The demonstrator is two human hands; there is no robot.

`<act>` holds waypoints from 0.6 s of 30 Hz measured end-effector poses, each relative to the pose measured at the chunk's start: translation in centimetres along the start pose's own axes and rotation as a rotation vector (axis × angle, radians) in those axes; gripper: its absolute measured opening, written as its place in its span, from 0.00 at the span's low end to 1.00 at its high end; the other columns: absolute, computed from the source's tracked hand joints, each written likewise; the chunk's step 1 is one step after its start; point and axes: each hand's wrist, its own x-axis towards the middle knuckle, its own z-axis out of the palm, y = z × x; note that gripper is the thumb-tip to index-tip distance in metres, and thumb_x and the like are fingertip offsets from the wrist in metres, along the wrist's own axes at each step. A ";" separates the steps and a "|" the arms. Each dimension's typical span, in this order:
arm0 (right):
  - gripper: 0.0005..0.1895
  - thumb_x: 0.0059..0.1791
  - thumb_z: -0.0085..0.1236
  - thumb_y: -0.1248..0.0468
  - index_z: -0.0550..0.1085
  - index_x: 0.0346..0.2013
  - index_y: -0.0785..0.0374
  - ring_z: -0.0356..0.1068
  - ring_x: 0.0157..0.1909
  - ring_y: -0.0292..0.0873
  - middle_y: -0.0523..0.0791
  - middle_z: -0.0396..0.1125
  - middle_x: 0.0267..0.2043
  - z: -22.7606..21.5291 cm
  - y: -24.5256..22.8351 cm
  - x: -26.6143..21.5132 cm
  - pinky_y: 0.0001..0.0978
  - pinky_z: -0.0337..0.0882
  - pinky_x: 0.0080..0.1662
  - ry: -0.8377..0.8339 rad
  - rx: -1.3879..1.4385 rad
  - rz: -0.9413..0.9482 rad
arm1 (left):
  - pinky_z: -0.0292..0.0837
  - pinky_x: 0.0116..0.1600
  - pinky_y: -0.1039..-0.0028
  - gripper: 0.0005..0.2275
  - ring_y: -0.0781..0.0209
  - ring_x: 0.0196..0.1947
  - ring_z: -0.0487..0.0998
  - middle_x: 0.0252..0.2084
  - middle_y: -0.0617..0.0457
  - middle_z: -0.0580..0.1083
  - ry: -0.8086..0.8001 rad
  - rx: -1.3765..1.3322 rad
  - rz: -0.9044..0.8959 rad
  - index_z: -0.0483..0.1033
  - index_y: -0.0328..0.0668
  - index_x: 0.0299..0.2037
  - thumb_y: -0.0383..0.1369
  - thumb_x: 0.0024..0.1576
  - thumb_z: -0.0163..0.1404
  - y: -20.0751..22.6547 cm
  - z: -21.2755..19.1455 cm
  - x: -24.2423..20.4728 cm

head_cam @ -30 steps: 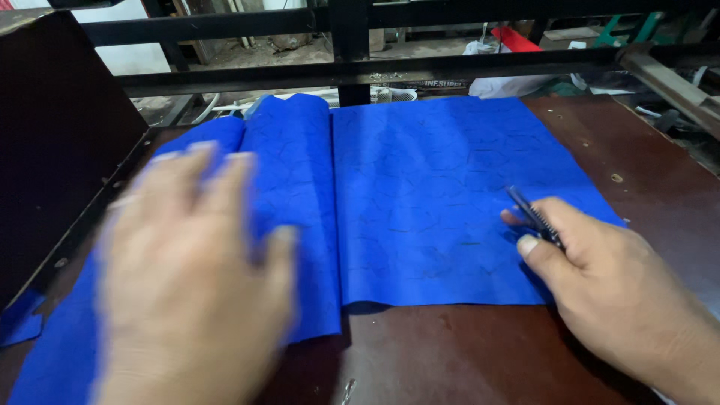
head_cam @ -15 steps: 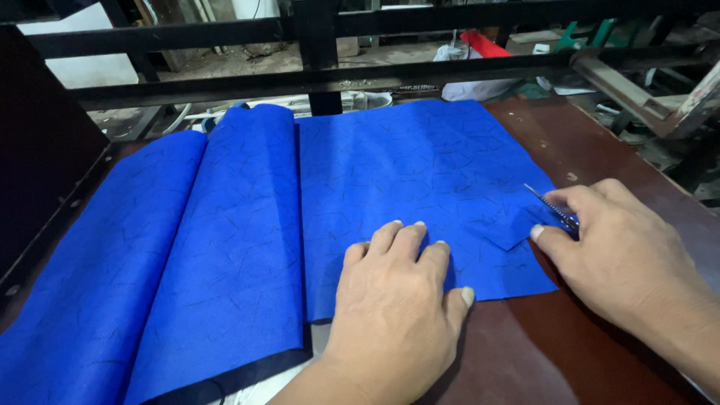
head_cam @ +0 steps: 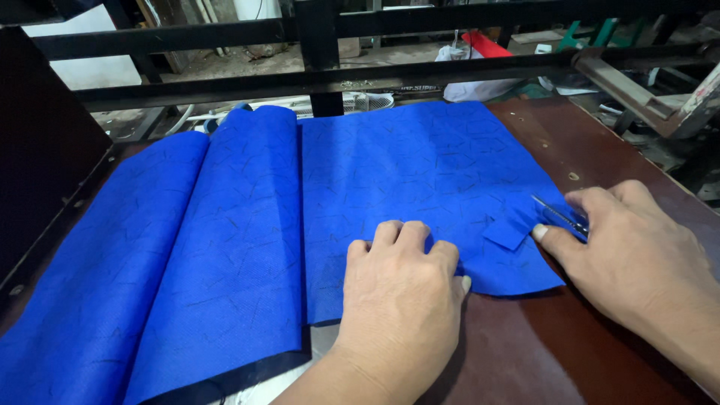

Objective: The person uses a small folding knife to cut a piece of blue textured fabric on a wooden table. They carefully trim the edges of the fabric, making precise cuts to shape the material.

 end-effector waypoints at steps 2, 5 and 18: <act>0.31 0.47 0.52 0.39 0.71 0.63 0.42 0.73 0.58 0.56 0.45 0.65 0.59 0.3 0.3 0.2 0.53 0.70 0.60 0.028 0.036 -0.029 | 0.64 0.36 0.48 0.10 0.40 0.42 0.71 0.40 0.47 0.74 -0.027 0.010 -0.003 0.81 0.50 0.33 0.45 0.52 0.58 0.1 -0.1 0.3; 0.26 0.47 0.55 0.44 0.75 0.59 0.42 0.74 0.50 0.48 0.42 0.68 0.51 0.7 1.0 -0.1 0.48 0.70 0.56 0.100 0.119 -0.069 | 0.64 0.34 0.49 0.08 0.39 0.38 0.70 0.36 0.47 0.72 -0.010 0.017 0.027 0.80 0.50 0.33 0.42 0.54 0.56 0.2 0.3 0.3; 0.06 0.55 0.49 0.68 0.74 0.42 0.65 0.59 0.19 0.51 0.59 0.61 0.18 -0.8 -2.0 -3.3 0.36 0.52 0.21 -0.212 1.165 0.197 | 0.69 0.31 0.49 0.07 0.41 0.34 0.72 0.31 0.48 0.73 0.139 -0.089 -0.230 0.74 0.48 0.31 0.38 0.57 0.54 0.5 0.8 2.3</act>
